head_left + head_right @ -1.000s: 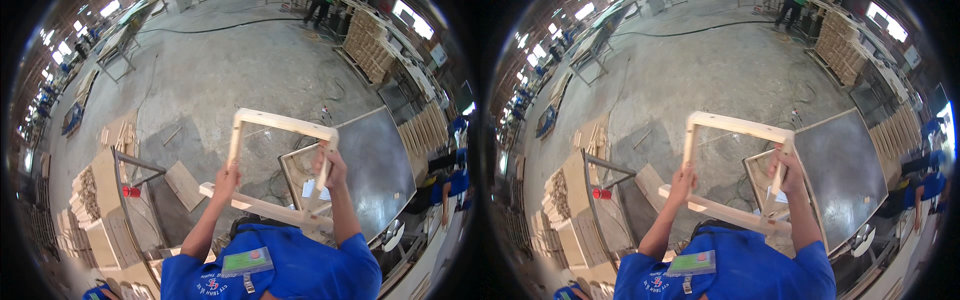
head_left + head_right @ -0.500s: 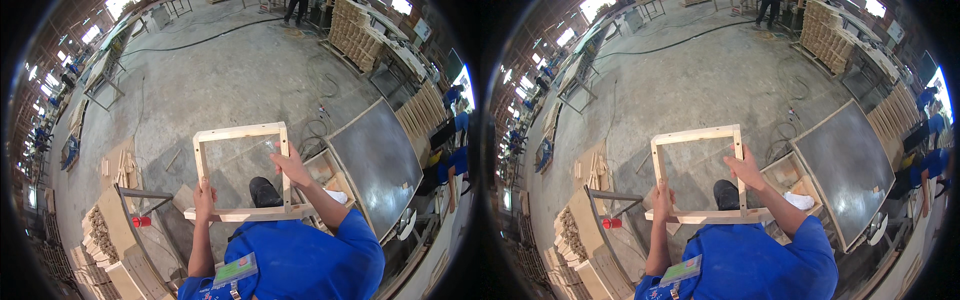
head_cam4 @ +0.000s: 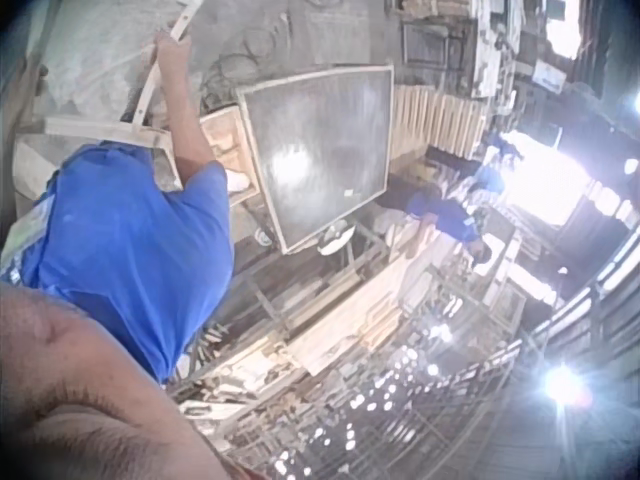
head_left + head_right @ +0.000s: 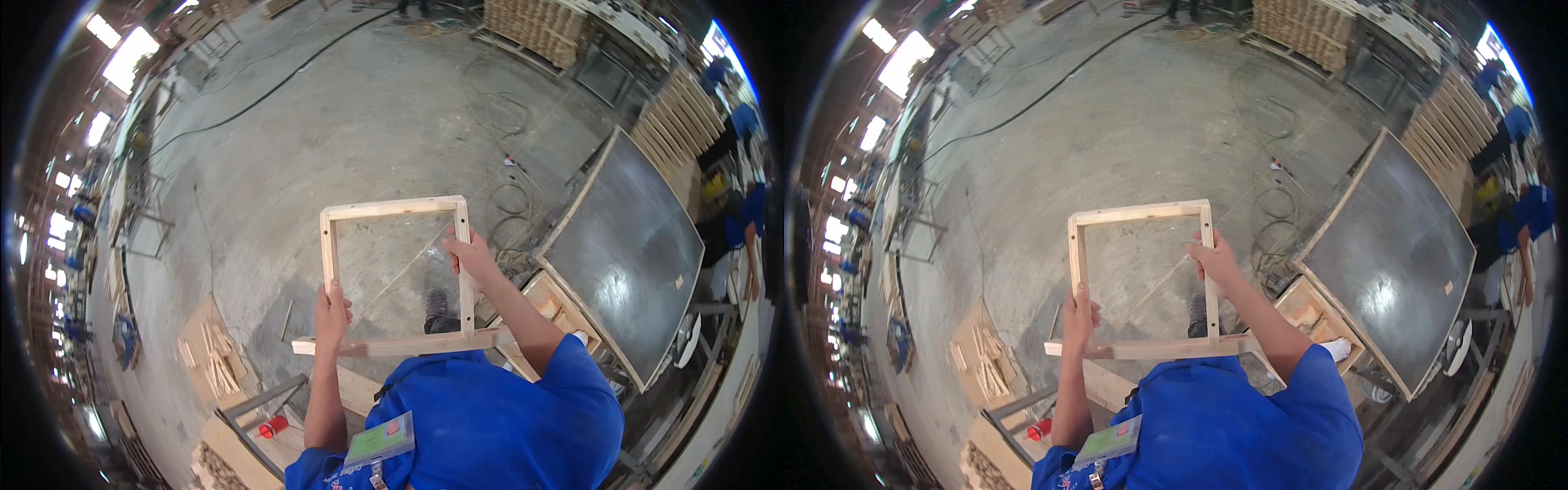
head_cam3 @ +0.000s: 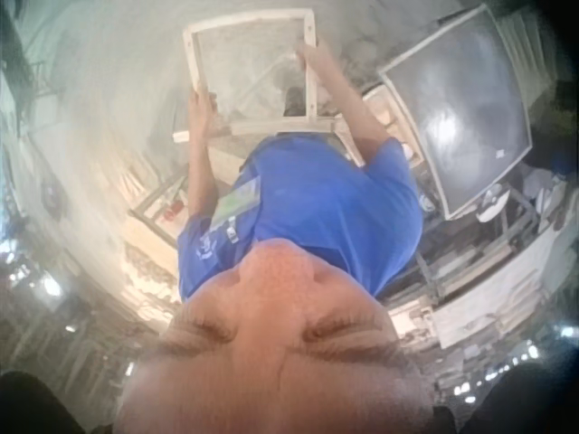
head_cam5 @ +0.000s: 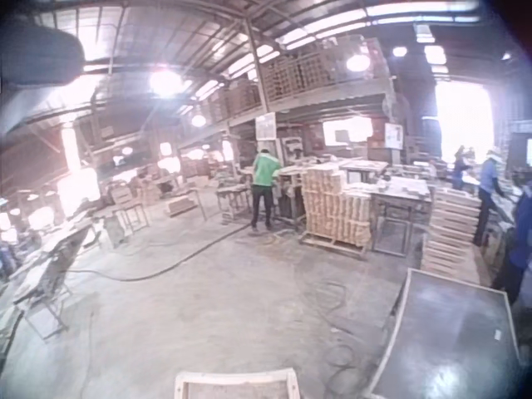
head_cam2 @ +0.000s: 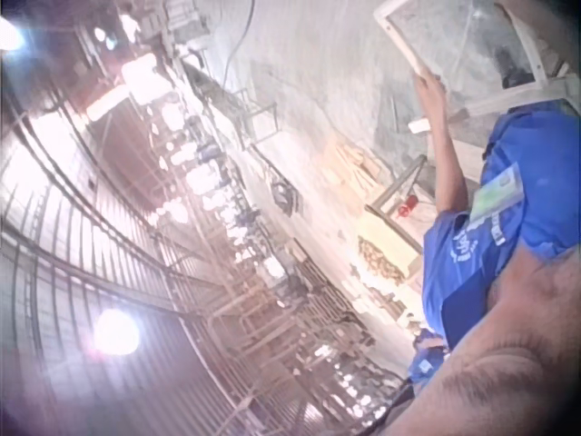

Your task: The person assembles wooden frames by placing pieces into a jig, tapping them with a hammer, and securing them with a nail gun. They repeatedly lift completed frames and place them on a nearby table.

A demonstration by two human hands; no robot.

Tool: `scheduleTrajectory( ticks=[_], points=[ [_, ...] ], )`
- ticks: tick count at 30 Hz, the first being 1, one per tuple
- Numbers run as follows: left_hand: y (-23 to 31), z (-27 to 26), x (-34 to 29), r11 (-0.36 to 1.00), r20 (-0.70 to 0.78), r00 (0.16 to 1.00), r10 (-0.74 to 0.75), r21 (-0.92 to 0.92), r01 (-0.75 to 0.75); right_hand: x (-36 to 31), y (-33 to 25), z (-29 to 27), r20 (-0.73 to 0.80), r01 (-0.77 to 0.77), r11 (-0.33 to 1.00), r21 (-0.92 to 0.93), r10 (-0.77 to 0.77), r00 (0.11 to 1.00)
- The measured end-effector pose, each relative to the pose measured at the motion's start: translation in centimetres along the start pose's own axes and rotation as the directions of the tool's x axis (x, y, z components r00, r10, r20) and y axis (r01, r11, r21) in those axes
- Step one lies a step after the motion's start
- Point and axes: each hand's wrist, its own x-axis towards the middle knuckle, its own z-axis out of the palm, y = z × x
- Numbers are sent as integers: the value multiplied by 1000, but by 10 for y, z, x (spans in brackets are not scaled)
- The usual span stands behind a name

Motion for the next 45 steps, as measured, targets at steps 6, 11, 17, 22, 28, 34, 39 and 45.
scheduleTrajectory(
  ticks=[6,11,17,22,28,34,39,45],
  points=[
    [89,71,91,988,258,963,76,111,-108,39,-38,-62,-216,86,982,170,-48,975],
    [140,143,144,927,477,865,154,232,-293,32,-49,-104,-459,210,934,290,-57,887],
    [163,242,214,642,678,619,397,278,-715,21,-27,-136,-727,357,861,362,21,687],
    [202,332,235,485,835,423,353,224,-845,33,-9,-140,-927,482,847,222,30,374],
    [258,425,272,402,923,138,359,-20,-915,75,4,-130,-990,128,992,21,2,142],
    [292,553,274,251,925,-161,345,-256,-933,95,-4,-150,-998,-76,996,36,32,-53],
    [305,678,247,83,883,-352,310,-394,-915,115,-11,-216,-968,70,995,67,82,-238],
    [316,788,214,-54,862,-462,209,-461,-886,143,-19,-297,-904,91,964,248,264,-337]
  ],
)
